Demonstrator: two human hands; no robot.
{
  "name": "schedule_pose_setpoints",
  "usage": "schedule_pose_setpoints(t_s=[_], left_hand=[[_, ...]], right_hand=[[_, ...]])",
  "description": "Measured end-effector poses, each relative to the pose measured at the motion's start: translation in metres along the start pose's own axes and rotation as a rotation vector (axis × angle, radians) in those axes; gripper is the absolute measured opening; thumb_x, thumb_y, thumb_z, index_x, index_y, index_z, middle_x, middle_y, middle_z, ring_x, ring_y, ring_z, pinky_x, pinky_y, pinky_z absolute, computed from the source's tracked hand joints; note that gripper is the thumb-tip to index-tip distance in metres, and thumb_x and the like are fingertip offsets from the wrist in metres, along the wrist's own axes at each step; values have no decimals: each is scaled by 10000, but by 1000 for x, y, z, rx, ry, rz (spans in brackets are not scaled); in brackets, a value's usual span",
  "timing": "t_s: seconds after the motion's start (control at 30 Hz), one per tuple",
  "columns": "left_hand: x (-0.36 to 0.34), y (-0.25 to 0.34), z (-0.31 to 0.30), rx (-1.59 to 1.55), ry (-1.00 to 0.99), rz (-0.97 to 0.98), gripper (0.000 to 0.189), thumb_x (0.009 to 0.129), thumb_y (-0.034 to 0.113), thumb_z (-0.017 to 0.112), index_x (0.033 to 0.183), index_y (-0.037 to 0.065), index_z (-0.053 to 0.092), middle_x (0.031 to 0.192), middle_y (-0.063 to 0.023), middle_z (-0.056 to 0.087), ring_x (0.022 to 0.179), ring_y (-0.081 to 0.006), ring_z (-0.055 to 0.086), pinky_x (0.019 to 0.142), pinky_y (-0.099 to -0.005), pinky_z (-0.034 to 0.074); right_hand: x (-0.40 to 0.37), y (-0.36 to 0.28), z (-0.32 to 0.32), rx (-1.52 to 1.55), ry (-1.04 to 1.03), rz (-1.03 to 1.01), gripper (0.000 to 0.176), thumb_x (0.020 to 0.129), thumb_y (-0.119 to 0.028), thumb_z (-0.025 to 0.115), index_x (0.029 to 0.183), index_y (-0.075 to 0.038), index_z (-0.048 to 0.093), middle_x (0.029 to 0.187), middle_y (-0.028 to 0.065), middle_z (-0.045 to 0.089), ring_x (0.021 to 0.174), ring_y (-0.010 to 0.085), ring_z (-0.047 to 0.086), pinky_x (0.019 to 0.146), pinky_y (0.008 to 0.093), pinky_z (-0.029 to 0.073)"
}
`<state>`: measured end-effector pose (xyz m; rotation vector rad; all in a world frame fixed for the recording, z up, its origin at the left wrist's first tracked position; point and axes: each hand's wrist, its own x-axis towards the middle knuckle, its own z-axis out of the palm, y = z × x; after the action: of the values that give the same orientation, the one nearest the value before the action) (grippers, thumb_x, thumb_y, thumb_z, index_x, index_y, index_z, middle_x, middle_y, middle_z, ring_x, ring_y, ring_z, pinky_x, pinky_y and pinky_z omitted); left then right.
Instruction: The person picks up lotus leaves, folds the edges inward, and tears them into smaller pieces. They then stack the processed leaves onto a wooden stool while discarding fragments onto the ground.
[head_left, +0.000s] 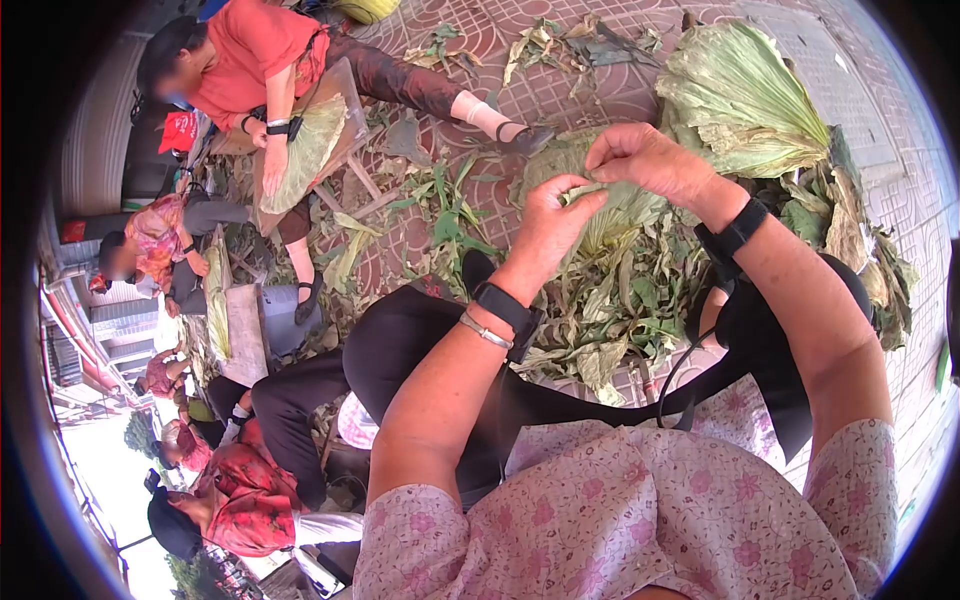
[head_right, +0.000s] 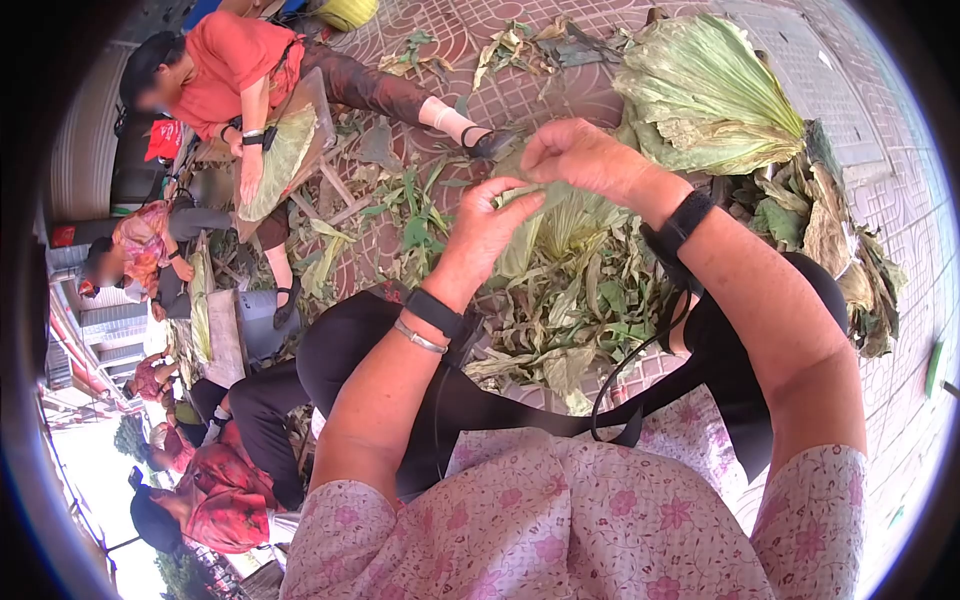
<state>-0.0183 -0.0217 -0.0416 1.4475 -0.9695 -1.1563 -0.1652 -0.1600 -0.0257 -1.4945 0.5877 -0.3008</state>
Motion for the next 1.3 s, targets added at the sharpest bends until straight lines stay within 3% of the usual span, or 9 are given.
schedule_pose_setpoints(t_s=[0.13,0.43,0.53,0.63,0.77,0.97,1.07,1.13,1.3], left_hand=[[-1,5,0,111,6,24,92,896,111,719,931,30,696,833,50,637,783,-49,540,740,-247,470],[-1,5,3,200,40,186,119,925,103,672,990,13,629,901,9,630,894,-64,529,813,-267,461],[4,-12,0,199,74,246,123,938,81,645,1023,0,607,933,-20,641,934,-84,558,864,-278,472],[3,-22,3,93,91,220,125,937,78,643,1021,-8,607,924,-32,640,923,-72,547,835,-272,481],[4,-23,2,122,78,172,247,897,155,707,1039,-28,623,948,-62,658,902,-114,577,827,-297,489],[-4,5,-3,141,78,56,172,879,121,705,954,-20,639,803,-68,639,766,-118,556,717,-304,473],[6,-19,1,173,177,347,141,876,101,694,929,-11,628,756,-71,623,703,-112,530,664,-307,464],[-3,-3,3,173,174,198,126,873,88,687,910,-8,613,725,-83,613,680,-130,535,666,-331,466],[-5,-6,4,243,167,402,126,887,88,680,934,3,599,790,-102,637,733,-119,551,662,-329,471]], right_hand=[[2,10,6,47,44,-30,151,842,-6,698,981,-61,673,911,-14,652,889,92,600,828,250,475],[-3,0,-1,185,73,217,224,836,-45,725,1055,-56,681,990,-10,646,945,112,583,862,268,454],[-4,-4,5,156,19,60,282,828,-24,716,1106,-40,678,991,6,657,952,127,597,883,280,466],[-1,3,5,46,75,52,348,787,36,701,1130,-14,675,1013,40,673,966,133,610,855,283,494],[4,10,9,96,102,-30,252,776,88,653,1010,-4,672,907,18,666,851,111,622,772,255,498],[0,4,17,51,124,-36,275,773,109,624,1013,-26,637,887,2,630,820,93,594,767,246,475],[8,7,26,116,193,-30,269,786,87,628,1026,-33,627,878,4,619,818,108,590,773,252,473],[-7,11,19,138,247,39,253,796,66,634,1026,-40,626,873,5,619,811,114,586,759,258,469],[1,16,21,268,256,208,205,830,-14,669,1028,-62,647,865,-4,626,781,100,570,689,259,439]])
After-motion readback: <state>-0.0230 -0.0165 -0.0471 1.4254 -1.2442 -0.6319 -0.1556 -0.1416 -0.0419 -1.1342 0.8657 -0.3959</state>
